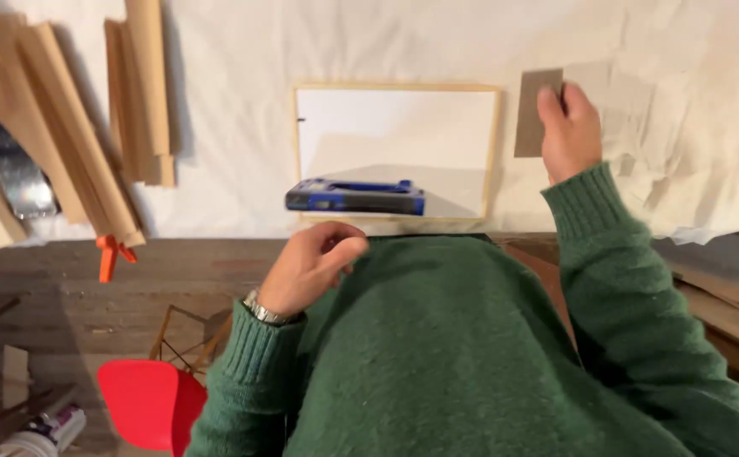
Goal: Placing artwork into wooden frames and securing the backing using a staple gun.
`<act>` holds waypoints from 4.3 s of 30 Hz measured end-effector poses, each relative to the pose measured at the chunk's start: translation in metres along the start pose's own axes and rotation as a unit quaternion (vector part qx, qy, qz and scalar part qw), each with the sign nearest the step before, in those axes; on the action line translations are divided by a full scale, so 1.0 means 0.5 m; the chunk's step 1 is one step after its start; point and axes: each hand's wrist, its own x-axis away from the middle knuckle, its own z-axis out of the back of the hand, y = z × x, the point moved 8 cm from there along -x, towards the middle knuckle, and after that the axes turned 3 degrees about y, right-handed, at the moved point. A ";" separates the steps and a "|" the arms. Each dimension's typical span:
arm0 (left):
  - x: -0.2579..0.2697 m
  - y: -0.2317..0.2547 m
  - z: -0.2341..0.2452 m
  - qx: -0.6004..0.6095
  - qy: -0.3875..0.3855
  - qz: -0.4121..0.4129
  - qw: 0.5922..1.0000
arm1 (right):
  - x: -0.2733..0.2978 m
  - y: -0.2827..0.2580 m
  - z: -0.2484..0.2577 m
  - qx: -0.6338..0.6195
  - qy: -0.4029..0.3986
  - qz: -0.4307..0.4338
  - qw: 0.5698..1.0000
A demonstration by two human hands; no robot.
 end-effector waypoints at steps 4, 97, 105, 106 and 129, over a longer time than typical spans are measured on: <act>-0.032 -0.103 -0.065 0.465 0.097 0.109 0.873 | 0.017 0.063 0.054 0.165 0.092 0.054 0.981; -0.382 0.320 -0.127 -0.455 -0.064 -0.078 0.885 | -0.018 -0.052 -0.007 0.261 -0.057 0.040 0.963; -0.382 0.321 -0.127 -0.459 -0.067 -0.079 0.882 | -0.029 -0.058 -0.006 0.238 -0.132 0.010 0.962; -0.382 0.321 -0.128 -0.458 -0.067 -0.079 0.883 | -0.029 -0.059 -0.005 0.247 -0.132 0.019 0.960; -0.383 0.331 -0.126 -0.452 -0.045 -0.093 0.886 | -0.023 -0.066 -0.010 0.269 -0.125 0.038 0.954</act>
